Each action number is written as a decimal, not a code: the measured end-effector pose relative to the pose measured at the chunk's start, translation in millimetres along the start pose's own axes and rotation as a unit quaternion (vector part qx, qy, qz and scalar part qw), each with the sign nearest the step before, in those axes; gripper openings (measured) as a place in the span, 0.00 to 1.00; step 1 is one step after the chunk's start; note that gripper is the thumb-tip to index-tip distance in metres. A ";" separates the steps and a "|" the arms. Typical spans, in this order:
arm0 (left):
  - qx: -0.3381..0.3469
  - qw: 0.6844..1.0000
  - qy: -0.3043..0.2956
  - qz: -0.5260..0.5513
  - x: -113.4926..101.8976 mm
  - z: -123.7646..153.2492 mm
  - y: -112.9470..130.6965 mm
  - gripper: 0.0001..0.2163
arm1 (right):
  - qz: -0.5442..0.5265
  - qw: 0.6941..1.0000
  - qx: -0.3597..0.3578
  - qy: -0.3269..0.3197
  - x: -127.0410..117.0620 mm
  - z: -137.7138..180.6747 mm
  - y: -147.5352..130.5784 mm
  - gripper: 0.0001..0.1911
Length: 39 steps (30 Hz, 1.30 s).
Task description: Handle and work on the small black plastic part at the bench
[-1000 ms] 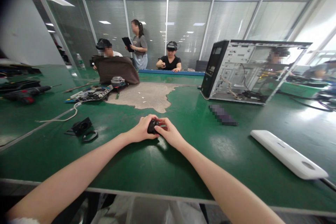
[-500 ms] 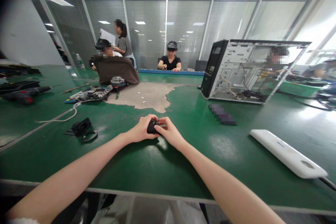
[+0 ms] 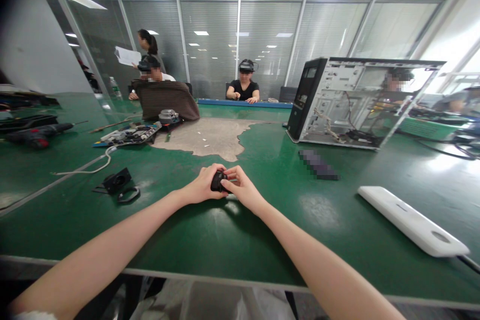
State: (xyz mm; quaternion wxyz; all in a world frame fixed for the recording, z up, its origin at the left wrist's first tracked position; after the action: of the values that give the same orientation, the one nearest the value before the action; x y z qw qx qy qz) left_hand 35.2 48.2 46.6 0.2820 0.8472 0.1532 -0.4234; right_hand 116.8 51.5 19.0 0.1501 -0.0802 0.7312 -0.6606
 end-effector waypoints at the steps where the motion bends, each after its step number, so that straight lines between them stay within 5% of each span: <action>1: -0.002 1.000 0.000 0.000 -0.1 -0.1 -0.3 0.26 | 0.004 1.000 0.005 0.006 -1.4 -1.0 1.7 0.15; 9: 0.008 1.000 -0.001 0.000 0.7 -0.1 1.1 0.26 | -0.014 0.999 0.007 -0.045 3.7 4.2 -4.9 0.16; 22: 0.001 1.000 -0.003 -0.003 0.3 0.1 -0.4 0.26 | 0.027 0.999 0.024 0.012 -4.6 -1.8 3.6 0.16; 28: -0.002 1.000 -0.007 0.001 -0.7 0.3 -1.9 0.25 | 0.003 0.997 0.031 0.075 -28.5 0.8 4.0 0.19; 39: 0.000 1.000 -0.005 -0.023 3.6 0.5 2.3 0.25 | -0.057 0.994 0.090 -0.005 -5.9 -4.7 15.0 0.19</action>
State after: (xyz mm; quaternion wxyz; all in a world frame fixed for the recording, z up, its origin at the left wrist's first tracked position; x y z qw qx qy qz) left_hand 38.1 46.2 44.2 0.2727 0.8413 0.1710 -0.4342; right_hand 122.1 59.5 5.1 0.1227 -0.1116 0.6623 -0.7306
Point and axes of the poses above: each hand's wrist, its own z-axis away from the middle knuckle, its own x-axis out of the palm, y = z × x, the point moved 9 cm from there along -z, towards the middle knuckle, and after that the axes turned 7 degrees about x, right-handed, at the moved point
